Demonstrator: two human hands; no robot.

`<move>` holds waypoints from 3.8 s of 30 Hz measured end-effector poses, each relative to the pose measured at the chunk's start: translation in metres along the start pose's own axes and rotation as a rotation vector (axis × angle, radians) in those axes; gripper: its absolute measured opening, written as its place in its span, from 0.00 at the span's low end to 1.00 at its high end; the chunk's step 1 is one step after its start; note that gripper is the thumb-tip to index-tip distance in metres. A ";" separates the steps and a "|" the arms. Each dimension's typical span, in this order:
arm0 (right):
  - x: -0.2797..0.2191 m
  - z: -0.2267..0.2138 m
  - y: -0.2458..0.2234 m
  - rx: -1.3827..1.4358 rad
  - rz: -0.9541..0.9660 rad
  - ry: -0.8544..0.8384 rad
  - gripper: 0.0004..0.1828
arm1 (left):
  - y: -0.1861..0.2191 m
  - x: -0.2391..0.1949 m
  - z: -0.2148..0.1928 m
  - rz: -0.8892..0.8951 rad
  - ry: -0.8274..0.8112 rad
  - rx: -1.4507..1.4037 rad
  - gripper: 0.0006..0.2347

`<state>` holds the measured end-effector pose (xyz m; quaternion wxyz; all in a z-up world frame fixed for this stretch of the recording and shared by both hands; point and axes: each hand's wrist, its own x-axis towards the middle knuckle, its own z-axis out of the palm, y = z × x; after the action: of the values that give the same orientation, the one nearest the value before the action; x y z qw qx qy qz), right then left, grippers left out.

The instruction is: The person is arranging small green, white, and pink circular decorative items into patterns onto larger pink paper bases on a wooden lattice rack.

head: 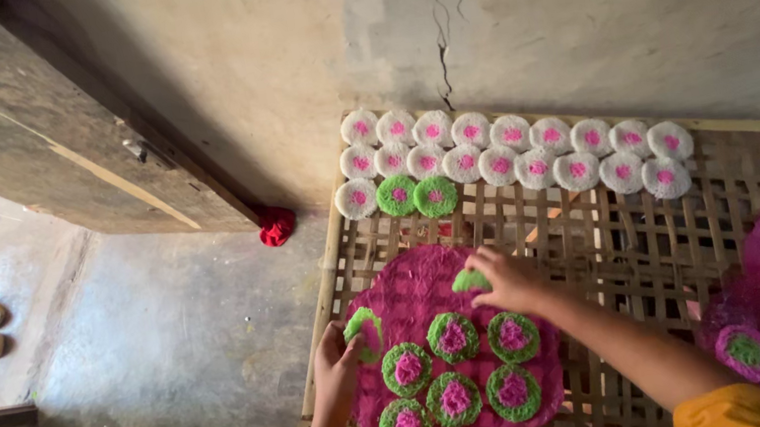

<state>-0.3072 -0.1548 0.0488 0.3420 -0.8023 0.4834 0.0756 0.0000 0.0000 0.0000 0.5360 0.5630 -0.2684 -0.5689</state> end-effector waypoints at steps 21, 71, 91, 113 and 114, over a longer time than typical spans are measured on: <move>0.135 -0.007 0.092 0.279 0.220 0.687 0.23 | 0.006 -0.011 -0.003 0.041 0.015 0.015 0.04; 0.024 -0.024 0.185 1.406 0.299 0.646 0.22 | -0.053 -0.005 0.191 0.218 -0.408 1.211 0.18; -0.118 0.039 0.132 1.627 0.132 0.154 0.23 | -0.004 -0.022 0.252 0.294 -0.426 0.700 0.11; -0.020 -0.017 0.191 -0.544 0.340 1.338 0.27 | -0.038 -0.024 0.066 -0.019 -0.072 0.917 0.09; -0.031 -0.005 0.169 -0.059 0.150 1.219 0.11 | -0.029 -0.022 0.083 0.011 -0.084 0.877 0.08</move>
<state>-0.4642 -0.1862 -0.0137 -0.0246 -0.6738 0.6450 -0.3597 -0.0904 0.0040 -0.0006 0.2380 0.7121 -0.5092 -0.4207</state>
